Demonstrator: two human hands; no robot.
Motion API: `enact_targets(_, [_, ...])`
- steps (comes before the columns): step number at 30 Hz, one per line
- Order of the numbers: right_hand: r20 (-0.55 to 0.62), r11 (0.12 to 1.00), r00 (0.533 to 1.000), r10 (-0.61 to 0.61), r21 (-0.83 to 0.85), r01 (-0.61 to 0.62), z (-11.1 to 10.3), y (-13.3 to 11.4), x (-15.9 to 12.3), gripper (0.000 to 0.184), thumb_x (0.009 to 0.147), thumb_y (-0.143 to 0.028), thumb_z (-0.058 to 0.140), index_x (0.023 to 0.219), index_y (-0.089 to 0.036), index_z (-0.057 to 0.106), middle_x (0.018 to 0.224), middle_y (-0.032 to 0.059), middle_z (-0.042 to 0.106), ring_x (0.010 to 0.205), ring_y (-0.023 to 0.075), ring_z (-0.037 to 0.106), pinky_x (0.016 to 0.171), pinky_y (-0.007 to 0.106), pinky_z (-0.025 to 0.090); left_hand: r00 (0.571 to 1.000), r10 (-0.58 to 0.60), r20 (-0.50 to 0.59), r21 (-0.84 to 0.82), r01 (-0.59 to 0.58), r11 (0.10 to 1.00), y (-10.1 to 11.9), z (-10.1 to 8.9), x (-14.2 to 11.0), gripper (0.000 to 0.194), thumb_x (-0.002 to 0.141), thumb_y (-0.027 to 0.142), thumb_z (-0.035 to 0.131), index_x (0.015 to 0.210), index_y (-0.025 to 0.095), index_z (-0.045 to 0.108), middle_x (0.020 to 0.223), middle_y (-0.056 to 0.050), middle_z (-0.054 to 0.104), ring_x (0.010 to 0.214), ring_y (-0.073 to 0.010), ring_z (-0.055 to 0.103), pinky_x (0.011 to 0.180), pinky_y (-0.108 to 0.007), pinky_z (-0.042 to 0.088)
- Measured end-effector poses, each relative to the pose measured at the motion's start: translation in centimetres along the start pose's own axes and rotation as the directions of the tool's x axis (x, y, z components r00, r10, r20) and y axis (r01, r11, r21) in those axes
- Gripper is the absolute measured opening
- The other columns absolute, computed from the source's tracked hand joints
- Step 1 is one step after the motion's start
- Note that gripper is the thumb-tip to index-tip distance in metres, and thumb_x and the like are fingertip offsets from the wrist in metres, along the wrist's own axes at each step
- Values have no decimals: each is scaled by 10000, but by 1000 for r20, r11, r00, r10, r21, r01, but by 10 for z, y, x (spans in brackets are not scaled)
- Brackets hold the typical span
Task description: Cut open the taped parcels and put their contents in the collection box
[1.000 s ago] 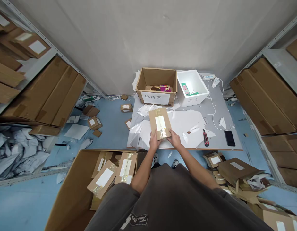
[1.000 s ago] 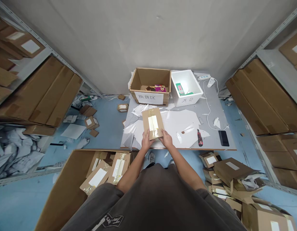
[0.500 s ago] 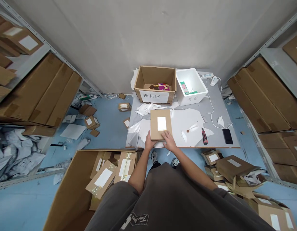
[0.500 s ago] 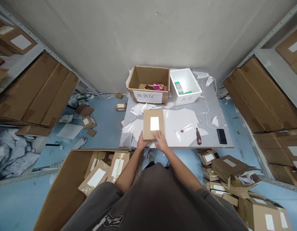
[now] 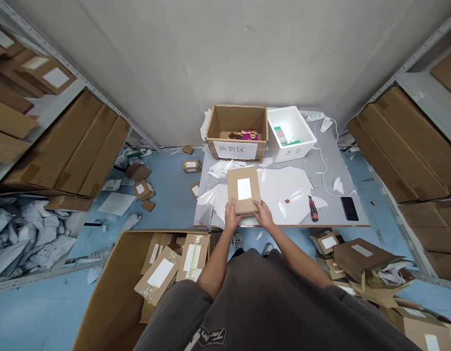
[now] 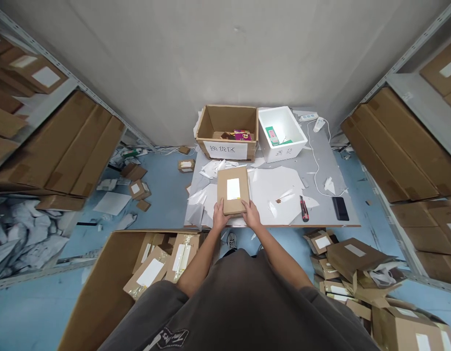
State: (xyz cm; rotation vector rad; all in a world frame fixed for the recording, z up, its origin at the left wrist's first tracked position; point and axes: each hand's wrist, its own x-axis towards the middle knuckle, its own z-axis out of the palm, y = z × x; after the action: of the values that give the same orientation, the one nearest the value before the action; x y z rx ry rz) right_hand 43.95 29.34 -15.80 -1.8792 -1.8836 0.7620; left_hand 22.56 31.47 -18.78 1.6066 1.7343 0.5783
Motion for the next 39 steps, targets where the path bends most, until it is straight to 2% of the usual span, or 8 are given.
enact_targets(5, [-26,972,977,-211,-107,207,-14,-39,-5,732,953,-165,655,1657,-288,499,1736,137,364,1577,387,347,1293,604,339,1000,10,-18,-279,-14,960,-22,1,-8,1275,737,461,939,1754,223,208,1646,-198,439,1581,-362,388,1276,-506,370])
enact_targets(12, [282,923,905,-319,-124,364,10,-69,-16,747,915,-105,651,1636,-257,529,1723,133,440,1598,389,345,1255,587,366,922,-263,284,-229,332,915,-38,12,-11,957,749,459,928,1574,166,541,1450,-213,691,1370,-400,640,1141,-530,491])
enact_targets(15, [180,946,954,-239,-178,271,7,-54,-16,817,870,-123,718,1645,-276,509,1781,144,327,1634,434,259,1259,642,320,930,-275,245,-199,326,924,-41,-5,-9,1177,653,407,994,1651,146,427,1530,-235,628,1437,-430,579,1176,-538,458])
enact_targets(18, [45,973,997,-68,-217,76,-10,-27,-6,916,836,-158,772,1682,-279,442,1806,172,233,1642,475,208,1253,668,309,979,-158,130,-95,171,981,-31,-23,-8,1395,620,351,1013,1747,193,205,1754,-254,324,1592,-435,384,1231,-525,405])
enact_targets(24, [188,992,978,93,-98,-76,-25,2,13,858,945,-206,671,1728,-211,320,1582,200,517,1385,327,587,1112,433,522,983,119,140,149,-139,979,16,-19,-13,1113,741,317,953,1697,304,384,1835,-175,100,1623,-497,268,1254,-600,357])
enact_targets(32, [142,997,990,21,-77,-10,-28,11,8,869,926,-173,656,1727,-278,337,1639,154,466,1466,312,498,1168,448,485,986,107,125,277,-138,951,24,-16,-16,984,899,346,823,1736,296,308,1838,-204,21,1488,-474,501,1152,-604,486])
enact_targets(36, [-46,998,999,9,-68,-12,-64,45,0,808,951,-218,631,1714,-265,371,1690,153,418,1546,326,395,1252,512,402,986,98,138,306,-136,942,22,-22,-13,990,905,428,818,1735,275,302,1833,-228,-3,1485,-476,523,1143,-610,504])
enact_targets(39, [-167,992,981,95,-65,-107,-107,98,-13,772,963,-249,612,1704,-242,394,1664,151,454,1532,331,409,1265,520,387,988,103,113,336,-136,932,23,-24,-8,944,934,461,773,1730,249,311,1831,-232,-18,1539,-474,468,1162,-605,501])
